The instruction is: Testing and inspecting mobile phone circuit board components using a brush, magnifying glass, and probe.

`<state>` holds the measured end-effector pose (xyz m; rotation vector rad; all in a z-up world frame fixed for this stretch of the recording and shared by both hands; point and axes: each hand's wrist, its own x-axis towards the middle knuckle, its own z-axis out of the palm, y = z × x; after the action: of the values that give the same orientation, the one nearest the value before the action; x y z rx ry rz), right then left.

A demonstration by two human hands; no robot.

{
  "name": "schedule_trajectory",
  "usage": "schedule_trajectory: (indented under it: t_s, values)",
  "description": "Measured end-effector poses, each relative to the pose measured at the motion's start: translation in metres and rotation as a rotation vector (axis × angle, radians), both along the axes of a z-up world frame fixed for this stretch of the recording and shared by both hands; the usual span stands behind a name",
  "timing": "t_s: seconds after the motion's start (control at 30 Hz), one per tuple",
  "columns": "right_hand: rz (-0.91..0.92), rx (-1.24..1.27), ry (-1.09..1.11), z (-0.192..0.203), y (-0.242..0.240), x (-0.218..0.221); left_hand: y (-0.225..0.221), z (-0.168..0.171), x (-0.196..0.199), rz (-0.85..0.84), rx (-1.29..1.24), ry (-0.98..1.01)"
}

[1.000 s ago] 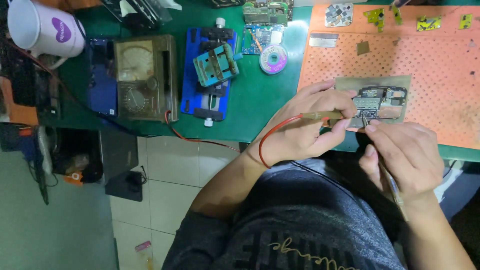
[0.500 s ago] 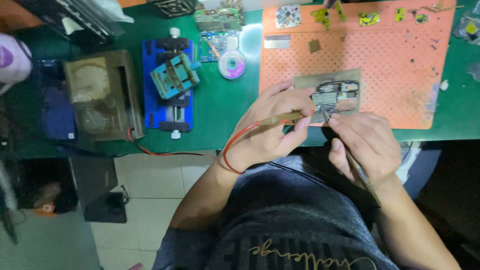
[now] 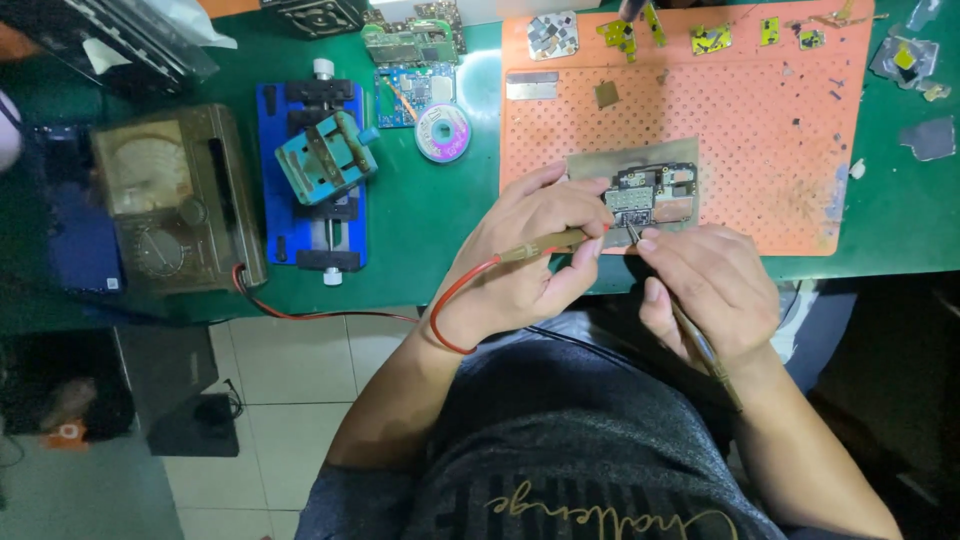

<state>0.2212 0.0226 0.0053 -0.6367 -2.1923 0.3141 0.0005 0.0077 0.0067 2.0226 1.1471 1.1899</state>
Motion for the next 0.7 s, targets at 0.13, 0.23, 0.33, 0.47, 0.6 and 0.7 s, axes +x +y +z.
schedule_trajectory:
  t_s: [0.13, 0.23, 0.33, 0.47, 0.6, 0.7]
  values:
    - [0.001, 0.003, -0.009, 0.0011, -0.0001, 0.0001, 0.0005, 0.0004, 0.0002, 0.004, 0.012, -0.003]
    - [0.004, -0.006, -0.012, 0.0001, -0.0011, 0.0007, 0.0001, 0.0021, -0.0003, 0.013, 0.012, 0.015]
    - [0.012, -0.005, -0.006, -0.0005, -0.0024, 0.0016, -0.0003, 0.0046, -0.0013, -0.008, -0.005, 0.016]
    - [0.016, -0.013, -0.023, -0.0009, -0.0041, 0.0016, -0.0021, 0.0056, -0.0029, -0.003, -0.035, 0.024]
    - [0.018, -0.004, -0.03, -0.0037, -0.0053, 0.003, -0.0043, 0.0038, -0.0024, 0.003, -0.039, 0.021]
    - [0.018, 0.015, -0.023, -0.0046, -0.0051, 0.0018, -0.0052, -0.0005, -0.0023, 0.004, -0.016, 0.022]
